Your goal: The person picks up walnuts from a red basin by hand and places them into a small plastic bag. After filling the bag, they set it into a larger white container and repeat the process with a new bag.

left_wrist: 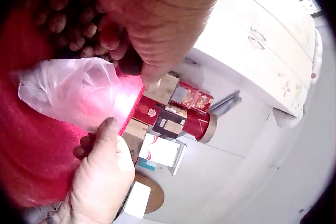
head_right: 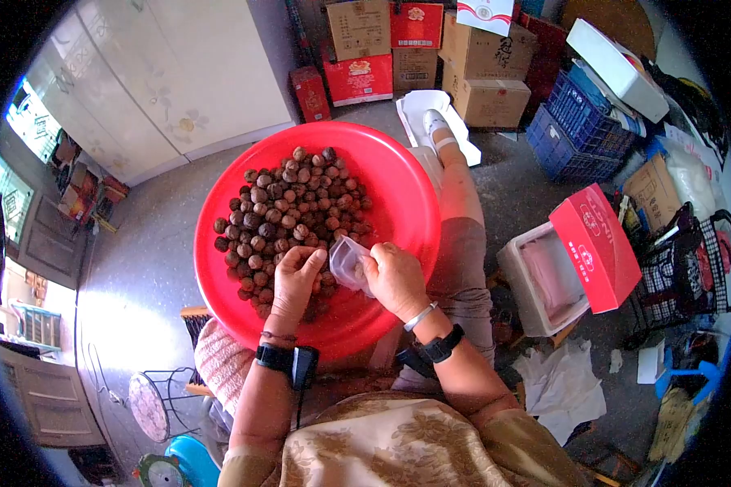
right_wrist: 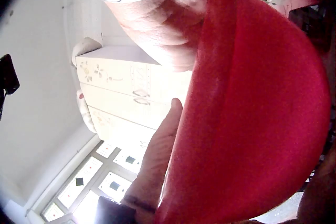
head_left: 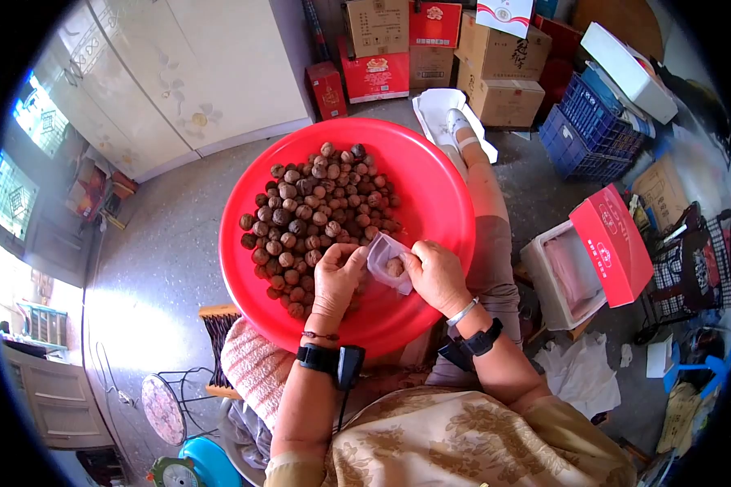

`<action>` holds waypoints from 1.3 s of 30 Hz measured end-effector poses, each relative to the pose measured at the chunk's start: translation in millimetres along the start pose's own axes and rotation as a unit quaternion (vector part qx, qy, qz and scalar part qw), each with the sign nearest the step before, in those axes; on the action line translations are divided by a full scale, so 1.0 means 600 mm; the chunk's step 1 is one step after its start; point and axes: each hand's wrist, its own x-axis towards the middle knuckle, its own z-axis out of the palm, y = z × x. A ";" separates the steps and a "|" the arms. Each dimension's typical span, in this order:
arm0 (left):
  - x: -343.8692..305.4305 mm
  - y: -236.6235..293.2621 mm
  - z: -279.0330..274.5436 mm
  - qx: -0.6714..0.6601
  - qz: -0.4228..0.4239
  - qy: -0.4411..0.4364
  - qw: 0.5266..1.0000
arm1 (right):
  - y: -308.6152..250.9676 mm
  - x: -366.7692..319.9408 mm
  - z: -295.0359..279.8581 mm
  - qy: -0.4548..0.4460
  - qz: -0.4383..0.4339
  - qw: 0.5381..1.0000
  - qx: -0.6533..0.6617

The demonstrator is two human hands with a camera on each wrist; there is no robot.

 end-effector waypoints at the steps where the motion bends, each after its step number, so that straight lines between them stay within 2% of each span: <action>1: 0.000 -0.001 -0.001 0.000 0.000 0.000 1.000 | 0.000 0.000 0.000 -0.004 0.004 1.000 -0.002; 6: 0.000 -0.005 -0.004 0.008 0.010 -0.018 1.000 | -0.004 0.000 -0.002 -0.011 0.013 1.000 0.000; 9: -0.002 -0.016 0.002 0.012 0.048 -0.072 0.996 | -0.003 -0.001 0.001 -0.010 0.017 1.000 0.000; 12: -0.009 -0.003 -0.003 0.085 0.163 -0.054 0.981 | -0.002 0.000 0.000 -0.010 0.015 1.000 -0.005; 14: -0.023 0.018 -0.025 0.126 0.161 0.011 0.979 | 0.002 0.002 0.000 -0.004 -0.005 1.000 -0.002; 15: -0.014 0.012 -0.054 0.213 0.234 0.061 0.947 | 0.002 0.001 -0.001 -0.003 -0.003 1.000 -0.002; 16: -0.011 0.021 -0.086 0.317 0.311 0.107 0.890 | 0.001 0.001 -0.001 -0.006 -0.001 1.000 0.000; 18: -0.007 0.041 -0.148 0.401 0.346 0.197 0.825 | -0.003 0.001 0.000 -0.009 0.001 1.000 0.005; 19: -0.004 0.036 -0.191 0.431 0.346 0.234 0.800 | -0.004 0.002 -0.001 -0.010 0.003 1.000 0.009; 22: 0.007 -0.001 -0.293 0.500 0.245 0.353 0.752 | -0.001 0.002 0.000 -0.012 -0.001 1.000 0.008; 26: 0.028 -0.069 -0.353 0.460 0.225 0.409 0.755 | -0.002 0.004 -0.002 -0.012 -0.019 0.999 0.024; 27: 0.024 -0.070 -0.356 0.247 0.150 0.330 0.899 | -0.005 0.005 -0.005 -0.009 -0.020 1.000 0.021; 28: 0.023 -0.070 -0.357 0.016 0.064 0.223 0.973 | -0.007 0.006 -0.008 -0.012 -0.018 0.999 0.025; 29: 0.023 -0.070 -0.362 -0.001 0.044 0.189 0.981 | -0.010 0.006 -0.010 -0.014 -0.016 0.999 0.028; 33: 0.011 -0.059 -0.351 -0.022 0.043 0.176 0.983 | -0.019 0.006 -0.016 0.001 -0.023 1.000 0.007; 35: 0.013 -0.074 -0.348 -0.031 0.030 0.233 0.971 | -0.027 0.004 -0.018 0.003 -0.012 1.000 -0.007; 39: 0.005 -0.111 -0.348 -0.021 0.036 0.252 0.967 | -0.028 -0.008 -0.008 0.012 -0.016 1.000 -0.021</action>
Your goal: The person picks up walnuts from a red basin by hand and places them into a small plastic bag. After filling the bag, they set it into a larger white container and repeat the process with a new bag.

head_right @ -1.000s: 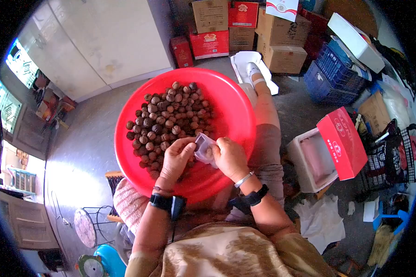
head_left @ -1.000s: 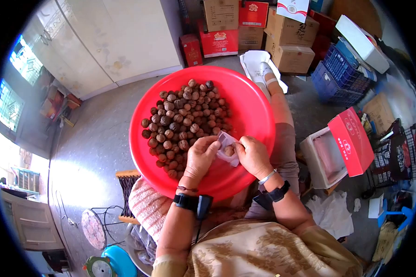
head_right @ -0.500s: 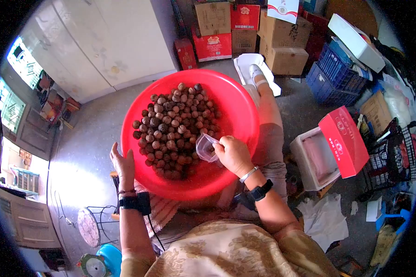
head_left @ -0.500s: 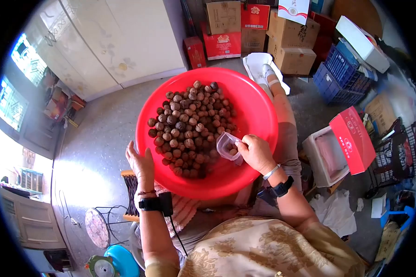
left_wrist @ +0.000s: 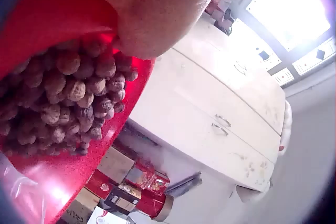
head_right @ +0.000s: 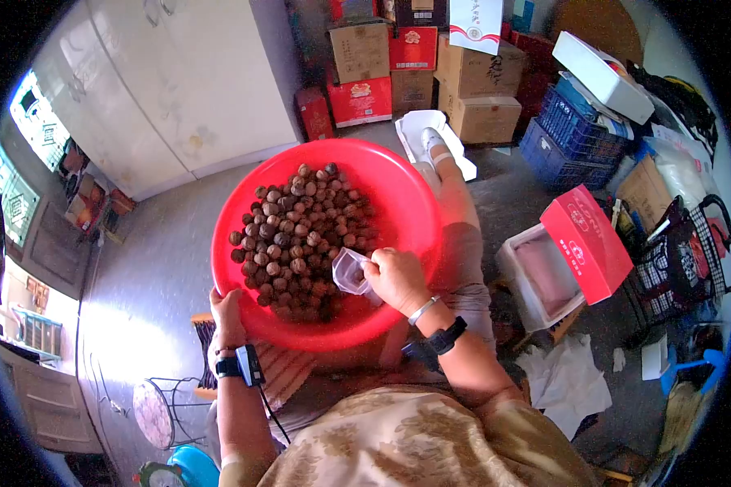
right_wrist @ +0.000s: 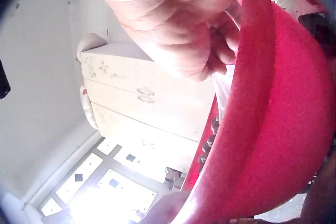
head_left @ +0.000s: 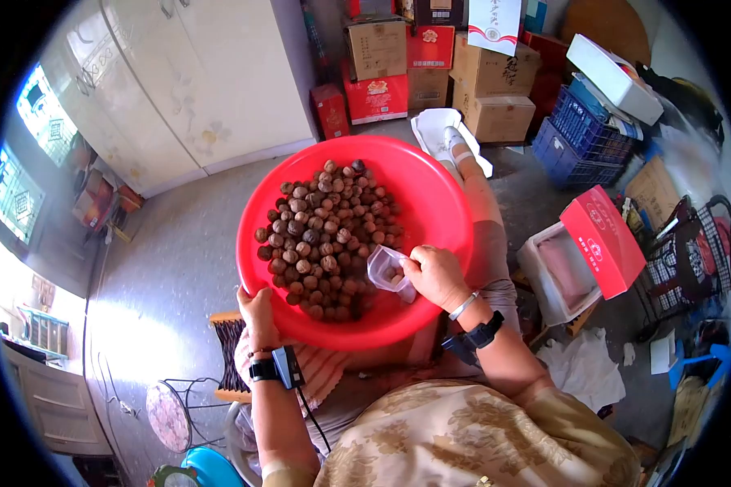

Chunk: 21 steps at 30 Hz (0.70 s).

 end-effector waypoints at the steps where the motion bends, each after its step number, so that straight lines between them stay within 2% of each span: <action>1: -0.015 0.002 0.008 -0.002 0.001 -0.002 1.000 | -0.002 -0.003 0.001 0.002 0.000 1.000 -0.002; 3: -0.042 0.002 0.020 -0.001 0.023 0.054 0.998 | -0.005 -0.010 0.003 0.014 -0.007 1.000 -0.010; 5: -0.063 0.003 0.030 0.013 0.017 0.055 0.998 | -0.007 -0.014 0.006 0.015 -0.004 1.000 -0.016; 7: -0.107 0.026 0.053 -0.038 -0.017 0.099 0.994 | -0.012 -0.017 0.004 0.007 0.001 1.000 -0.027; 9: -0.143 0.039 0.065 -0.028 -0.009 0.089 0.996 | -0.010 -0.021 0.006 0.012 -0.002 0.999 -0.029; 11: -0.170 0.042 0.080 -0.084 -0.017 0.118 0.989 | -0.007 -0.023 0.007 0.017 -0.005 0.999 -0.031; 13: -0.195 0.040 0.091 -0.085 -0.036 0.127 0.988 | -0.006 -0.025 0.007 0.019 -0.016 0.999 -0.027; 15: -0.215 0.035 0.100 -0.092 0.006 0.137 0.986 | -0.005 -0.027 0.005 0.015 -0.011 0.999 -0.033; 20: -0.272 0.059 0.123 -0.129 -0.003 0.137 0.982 | -0.002 -0.031 0.006 0.009 -0.009 0.999 -0.040; 21: -0.286 0.074 0.127 -0.122 -0.038 0.128 0.984 | -0.002 -0.030 0.006 0.004 -0.015 0.999 -0.035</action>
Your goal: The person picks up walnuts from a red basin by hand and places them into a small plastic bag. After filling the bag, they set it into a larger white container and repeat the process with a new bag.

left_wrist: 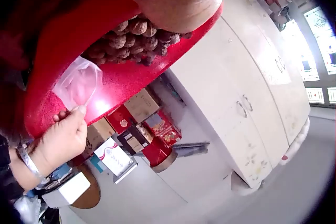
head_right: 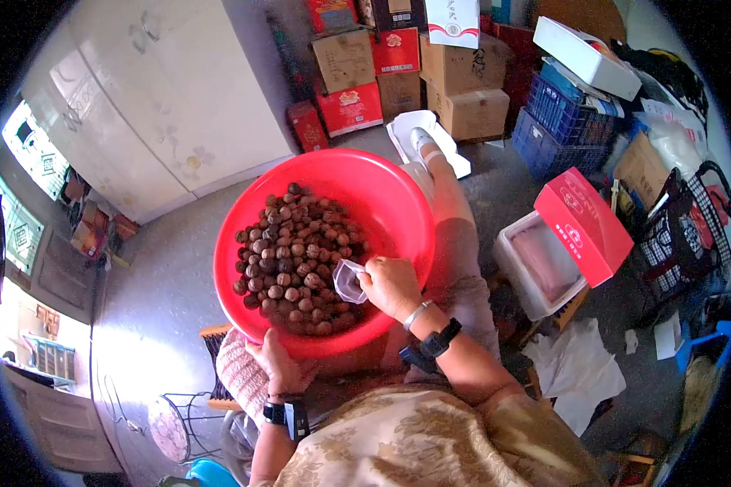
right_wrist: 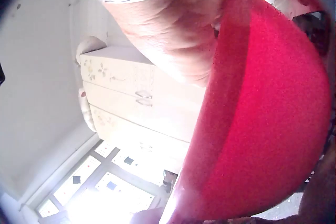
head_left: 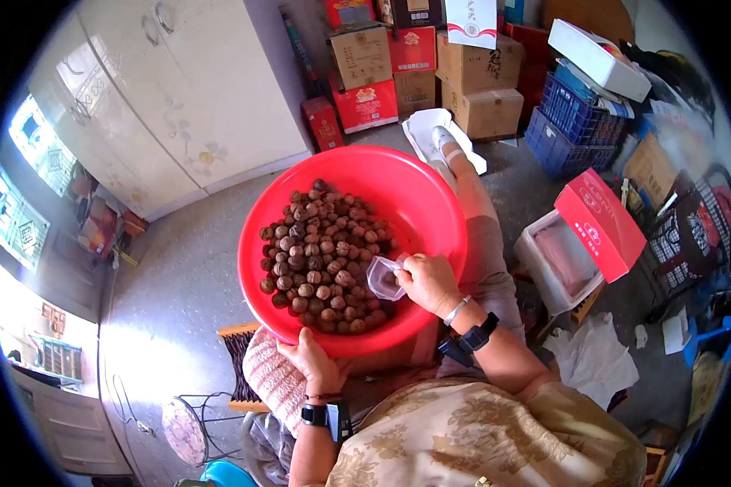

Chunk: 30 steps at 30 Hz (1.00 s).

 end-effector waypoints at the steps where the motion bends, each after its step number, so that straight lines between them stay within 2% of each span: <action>1: -0.009 0.006 0.002 0.012 -0.035 -0.004 0.999 | -0.001 0.000 0.000 -0.005 -0.006 1.000 0.005; 5: -0.010 -0.014 -0.011 -0.014 -0.041 -0.033 0.999 | -0.003 -0.003 -0.002 -0.020 -0.005 1.000 0.013; 8: -0.026 0.011 -0.013 -0.001 -0.035 -0.042 0.999 | 0.003 -0.008 0.006 -0.020 -0.030 0.998 0.042; 10: -0.069 0.099 0.000 0.044 -0.207 -0.087 0.973 | 0.006 -0.008 0.004 -0.029 -0.026 0.997 0.067; 11: -0.070 0.107 -0.007 0.048 -0.208 -0.087 0.973 | 0.009 -0.009 0.005 -0.029 -0.022 0.997 0.069; 13: -0.060 0.120 -0.034 0.070 -0.262 -0.168 0.948 | 0.015 -0.010 0.006 -0.023 -0.032 0.997 0.073; 14: -0.037 0.105 -0.059 0.074 -0.263 -0.167 0.947 | 0.015 -0.011 0.007 -0.023 -0.029 0.997 0.075; 16: 0.017 0.074 -0.101 0.245 -0.076 -0.277 0.926 | 0.013 -0.011 0.007 -0.033 -0.026 0.997 0.063; 17: 0.027 0.078 -0.114 0.302 -0.018 -0.296 0.906 | 0.013 -0.011 0.008 -0.033 -0.024 0.997 0.066; 18: 0.033 0.091 -0.118 0.305 -0.018 -0.295 0.905 | 0.014 -0.010 0.008 -0.036 -0.023 0.997 0.062; 19: 0.040 0.103 -0.122 0.443 0.029 -0.310 0.841 | 0.014 -0.010 0.008 -0.038 -0.023 0.997 0.057; 20: 0.042 0.115 -0.123 0.570 0.075 -0.317 0.755 | 0.014 -0.011 0.008 -0.038 -0.022 0.997 0.059; 21: 0.017 0.140 -0.103 0.558 0.215 -0.300 0.743 | 0.014 -0.012 0.006 -0.038 -0.025 0.997 0.059; 22: 0.008 0.156 -0.087 0.559 0.216 -0.300 0.743 | 0.014 -0.012 0.006 -0.039 -0.027 0.997 0.059; 24: 0.003 0.174 -0.058 0.584 0.281 -0.287 0.705 | 0.013 -0.012 0.006 -0.042 -0.025 0.997 0.056; 27: 0.011 0.169 -0.013 0.552 0.289 -0.314 0.716 | 0.012 -0.013 0.002 -0.045 -0.025 0.997 0.056; 30: 0.063 0.104 0.011 0.538 0.266 -0.363 0.712 | 0.010 -0.011 0.000 -0.050 -0.020 0.997 0.059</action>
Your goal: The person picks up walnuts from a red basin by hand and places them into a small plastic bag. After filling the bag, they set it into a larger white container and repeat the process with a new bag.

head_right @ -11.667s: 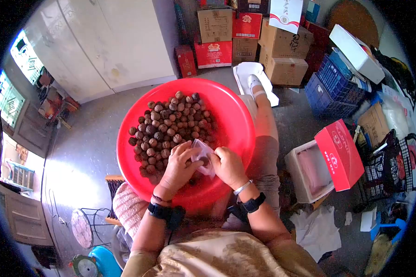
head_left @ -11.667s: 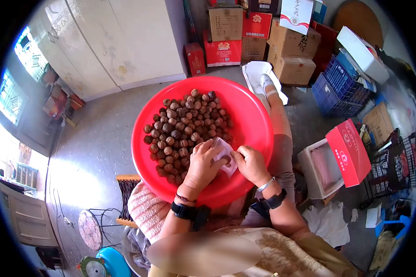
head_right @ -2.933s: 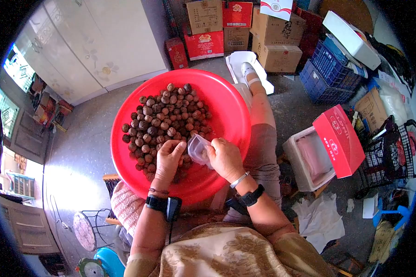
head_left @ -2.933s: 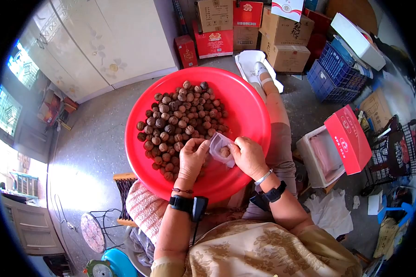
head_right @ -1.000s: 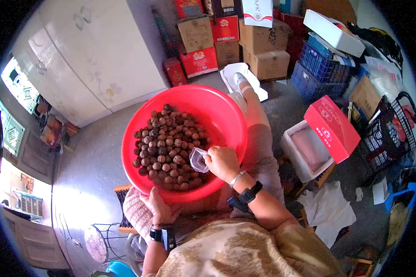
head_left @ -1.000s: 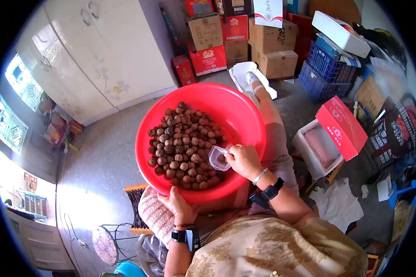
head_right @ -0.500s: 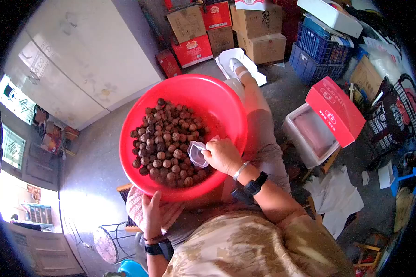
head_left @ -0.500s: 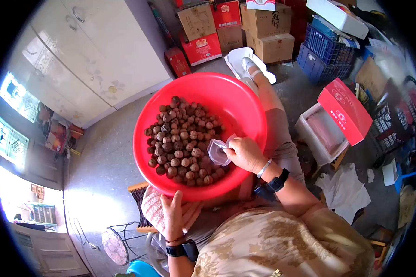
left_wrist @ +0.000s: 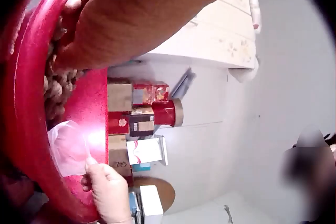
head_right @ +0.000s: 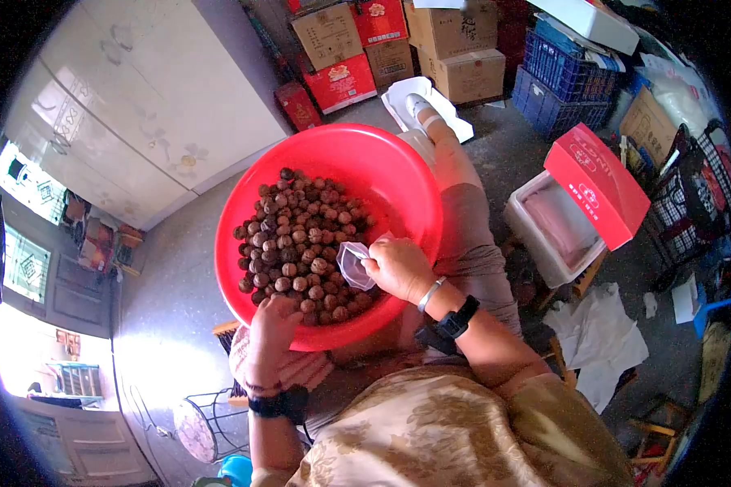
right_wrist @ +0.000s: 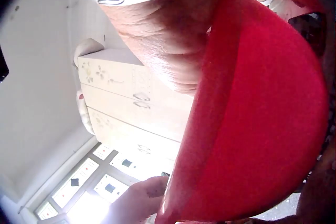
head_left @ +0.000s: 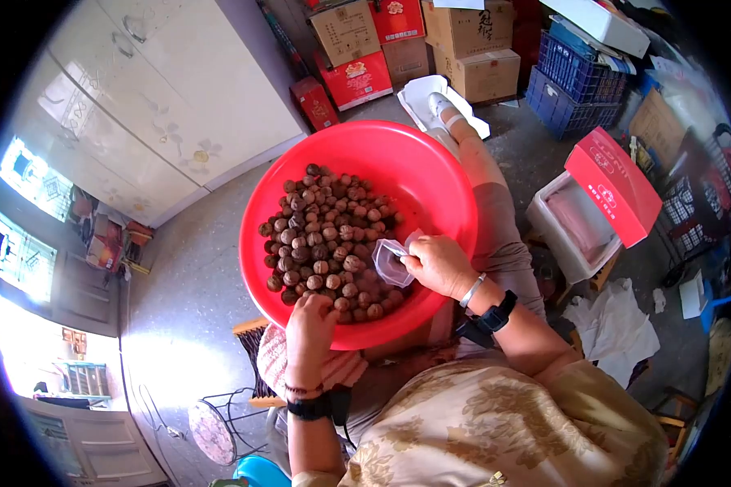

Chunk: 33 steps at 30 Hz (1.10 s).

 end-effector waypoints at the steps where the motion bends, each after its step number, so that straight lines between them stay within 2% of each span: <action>1: 0.010 -0.001 0.007 0.022 -0.017 -0.031 0.999 | -0.001 0.000 -0.001 -0.006 0.007 1.000 0.002; 5: 0.034 -0.003 0.032 0.106 -0.018 -0.076 0.991 | -0.007 0.000 -0.007 0.000 0.003 1.000 0.003; 12: 0.040 -0.019 0.051 0.128 -0.035 -0.083 0.988 | -0.008 0.000 -0.009 -0.008 0.007 1.000 -0.002; 15: 0.044 -0.052 0.059 0.051 -0.038 -0.084 0.994 | -0.004 0.000 -0.007 -0.018 0.015 1.000 0.001; 17: 0.047 -0.068 0.063 -0.173 -0.081 -0.036 0.981 | -0.003 0.000 -0.006 -0.022 0.021 1.000 0.006; 18: 0.045 -0.061 0.057 -0.173 -0.081 -0.036 0.981 | -0.003 0.000 -0.006 -0.023 0.023 0.999 0.006; 20: 0.038 -0.029 0.035 -0.433 -0.136 -0.052 0.890 | -0.003 0.001 -0.006 -0.022 0.022 0.999 0.006; 22: 0.037 -0.013 0.031 -0.441 -0.143 -0.049 0.885 | -0.002 0.000 -0.006 -0.021 0.037 0.999 0.018; 24: 0.035 -0.009 0.037 -0.516 -0.137 -0.043 0.844 | 0.002 0.000 -0.003 -0.010 0.033 0.999 0.018; 25: 0.036 -0.004 0.039 -0.517 -0.137 -0.044 0.844 | 0.003 0.001 -0.002 0.000 0.027 0.999 0.019; 28: 0.045 0.016 0.048 -0.512 -0.147 -0.042 0.845 | 0.005 0.002 -0.001 0.005 0.034 0.999 0.020; 32: 0.065 0.051 0.054 -0.472 -0.129 -0.047 0.871 | 0.006 0.002 0.001 0.016 0.036 0.999 0.019; 33: 0.071 0.062 0.055 -0.432 -0.117 -0.037 0.893 | 0.007 0.003 0.002 0.022 0.034 0.999 0.023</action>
